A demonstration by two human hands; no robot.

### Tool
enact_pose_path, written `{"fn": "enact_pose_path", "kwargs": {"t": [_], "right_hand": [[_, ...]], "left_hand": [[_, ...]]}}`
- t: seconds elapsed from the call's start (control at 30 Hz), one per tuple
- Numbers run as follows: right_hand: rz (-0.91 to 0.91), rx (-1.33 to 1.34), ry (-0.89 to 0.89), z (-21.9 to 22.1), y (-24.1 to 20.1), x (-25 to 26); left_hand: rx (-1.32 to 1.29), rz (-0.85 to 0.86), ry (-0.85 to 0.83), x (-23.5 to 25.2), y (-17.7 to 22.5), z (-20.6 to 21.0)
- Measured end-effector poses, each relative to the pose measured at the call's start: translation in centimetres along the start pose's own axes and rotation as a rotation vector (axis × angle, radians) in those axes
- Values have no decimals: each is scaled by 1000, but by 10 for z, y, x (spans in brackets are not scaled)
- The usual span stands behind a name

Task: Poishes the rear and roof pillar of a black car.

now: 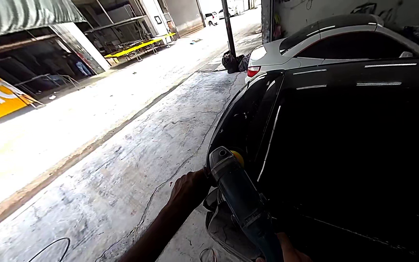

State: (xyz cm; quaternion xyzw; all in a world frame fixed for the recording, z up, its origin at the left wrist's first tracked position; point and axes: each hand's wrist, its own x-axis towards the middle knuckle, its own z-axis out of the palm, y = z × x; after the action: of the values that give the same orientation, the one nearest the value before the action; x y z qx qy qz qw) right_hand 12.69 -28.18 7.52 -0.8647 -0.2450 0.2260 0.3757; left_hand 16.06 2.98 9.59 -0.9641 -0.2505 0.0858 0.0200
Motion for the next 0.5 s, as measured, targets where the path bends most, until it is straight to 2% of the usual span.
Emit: {"fn": "enact_pose_path", "kwargs": {"t": [0.3,0.5], "right_hand": [[-14,6,-72,10,-19,16],[22,40,-22,2,-15,12]], "left_hand": [[-106,-80,-99,-3,-20,-15],[-60,24,-91,8,-6,-23]]}}
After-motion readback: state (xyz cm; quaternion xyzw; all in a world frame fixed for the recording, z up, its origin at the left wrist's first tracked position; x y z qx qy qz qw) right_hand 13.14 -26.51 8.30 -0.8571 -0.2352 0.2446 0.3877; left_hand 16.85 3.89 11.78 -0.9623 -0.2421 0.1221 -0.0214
